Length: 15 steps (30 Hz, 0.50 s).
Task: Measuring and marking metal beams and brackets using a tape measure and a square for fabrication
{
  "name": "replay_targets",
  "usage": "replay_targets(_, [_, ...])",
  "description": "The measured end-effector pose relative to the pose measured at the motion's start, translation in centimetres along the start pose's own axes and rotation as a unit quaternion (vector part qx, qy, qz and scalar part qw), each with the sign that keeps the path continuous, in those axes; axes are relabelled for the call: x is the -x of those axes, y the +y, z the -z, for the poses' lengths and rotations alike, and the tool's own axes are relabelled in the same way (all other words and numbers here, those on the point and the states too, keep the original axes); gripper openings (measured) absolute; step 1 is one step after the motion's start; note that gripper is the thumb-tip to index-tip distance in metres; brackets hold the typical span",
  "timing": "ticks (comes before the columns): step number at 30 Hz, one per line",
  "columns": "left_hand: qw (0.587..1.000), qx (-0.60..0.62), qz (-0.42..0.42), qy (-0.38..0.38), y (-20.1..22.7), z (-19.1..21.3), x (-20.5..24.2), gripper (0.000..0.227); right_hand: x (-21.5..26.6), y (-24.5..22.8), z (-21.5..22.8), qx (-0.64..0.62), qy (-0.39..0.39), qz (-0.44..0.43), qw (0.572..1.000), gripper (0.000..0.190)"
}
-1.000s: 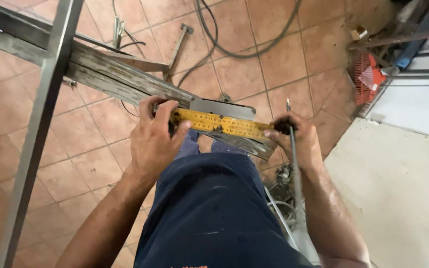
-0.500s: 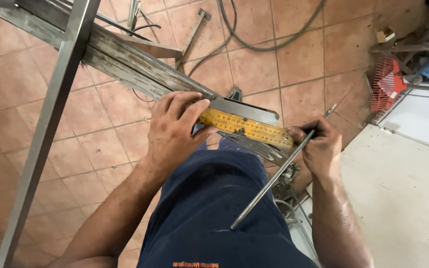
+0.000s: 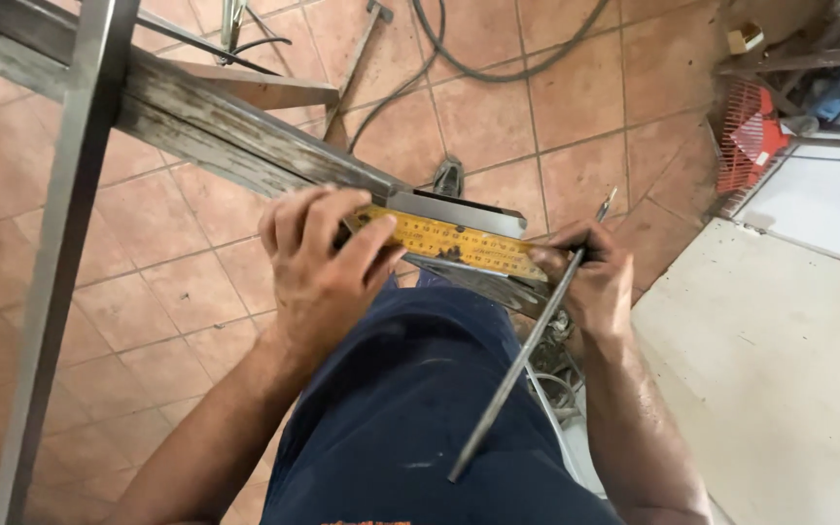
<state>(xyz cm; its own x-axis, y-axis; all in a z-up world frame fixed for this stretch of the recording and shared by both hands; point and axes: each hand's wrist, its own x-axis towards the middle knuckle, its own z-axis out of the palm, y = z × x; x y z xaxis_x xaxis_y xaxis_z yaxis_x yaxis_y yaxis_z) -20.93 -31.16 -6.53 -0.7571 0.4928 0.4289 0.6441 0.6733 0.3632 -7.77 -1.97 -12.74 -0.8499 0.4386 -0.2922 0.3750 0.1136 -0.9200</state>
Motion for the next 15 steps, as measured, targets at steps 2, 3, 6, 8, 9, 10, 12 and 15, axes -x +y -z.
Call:
replay_targets(2, [1.0,0.003,-0.02,-0.007,1.2,-0.7,0.9,0.017,0.1,0.3,-0.3,0.007,-0.008,0.013,1.0,0.033])
replay_targets(3, [0.999,0.004,-0.038,-0.012,1.8,-1.0,1.4,0.009,0.2,0.4,-0.5,0.014,-0.017,0.028,0.999,0.032])
replay_targets(6, [0.997,0.054,-0.057,0.001,4.3,-1.8,1.6,0.017,-0.5,-0.1,0.1,-0.011,-0.036,0.009,0.999,0.029])
replay_targets(8, [0.998,0.046,-0.048,0.0,5.2,-1.8,1.6,0.019,-1.1,-1.1,0.3,0.008,-0.059,0.03,0.998,0.024])
replay_targets(9, [0.999,0.037,-0.038,-0.004,5.7,-1.7,1.7,0.021,-1.5,-1.7,0.4,0.025,-0.083,0.048,0.995,0.019])
replay_targets(10, [0.999,0.026,-0.021,0.001,6.0,-2.0,2.1,0.021,-2.3,-3.2,0.5,0.028,-0.103,0.052,0.993,0.019])
replay_targets(12, [1.0,0.006,-0.009,0.019,6.3,-2.8,2.6,0.025,-4.3,-6.4,0.3,0.019,-0.149,0.089,0.985,0.023])
replay_targets(15, [0.996,-0.05,0.054,0.052,8.5,-3.4,3.2,0.023,-7.2,-7.0,-0.8,0.018,-0.245,0.139,0.959,0.022])
